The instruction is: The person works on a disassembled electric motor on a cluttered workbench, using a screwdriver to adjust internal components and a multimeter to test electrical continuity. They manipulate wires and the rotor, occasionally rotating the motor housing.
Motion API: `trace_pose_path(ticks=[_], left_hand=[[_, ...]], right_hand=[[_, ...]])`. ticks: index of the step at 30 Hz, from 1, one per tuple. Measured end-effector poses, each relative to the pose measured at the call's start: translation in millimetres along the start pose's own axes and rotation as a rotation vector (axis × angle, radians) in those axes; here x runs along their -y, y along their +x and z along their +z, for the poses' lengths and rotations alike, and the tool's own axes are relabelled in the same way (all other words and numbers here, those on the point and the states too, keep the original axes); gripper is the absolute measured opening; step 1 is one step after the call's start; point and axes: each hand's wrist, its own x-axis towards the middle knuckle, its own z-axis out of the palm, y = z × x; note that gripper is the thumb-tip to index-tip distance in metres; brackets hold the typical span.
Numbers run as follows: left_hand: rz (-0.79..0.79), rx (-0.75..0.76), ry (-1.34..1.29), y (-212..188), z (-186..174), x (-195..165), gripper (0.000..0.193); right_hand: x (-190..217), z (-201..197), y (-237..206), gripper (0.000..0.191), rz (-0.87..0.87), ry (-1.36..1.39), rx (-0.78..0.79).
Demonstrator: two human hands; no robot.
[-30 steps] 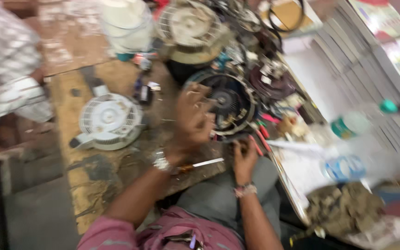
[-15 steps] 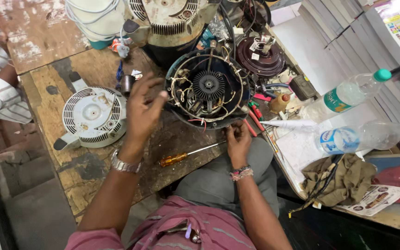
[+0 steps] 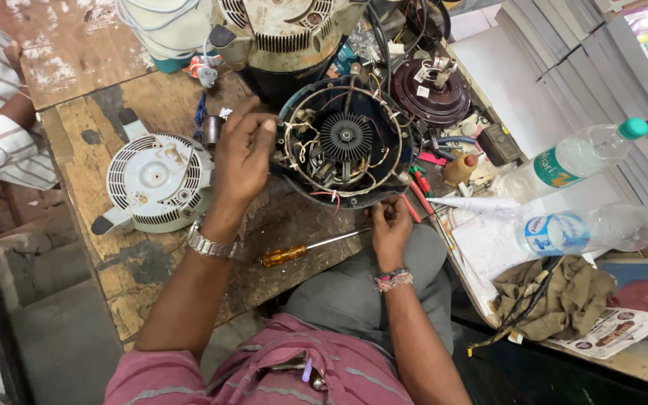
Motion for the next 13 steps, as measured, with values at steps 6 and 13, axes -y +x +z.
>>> trace_pose_path(ticks=[6, 13], left_hand=[[-0.223, 0.035, -0.359, -3, -1, 27, 0.021], [-0.239, 0.08, -0.304, -11, -14, 7, 0.025]], right_hand=[[-1, 0, 1, 0.008, -0.005, 0.064, 0.008], [-3, -1, 0, 0.007, -0.018, 0.031, 0.007]])
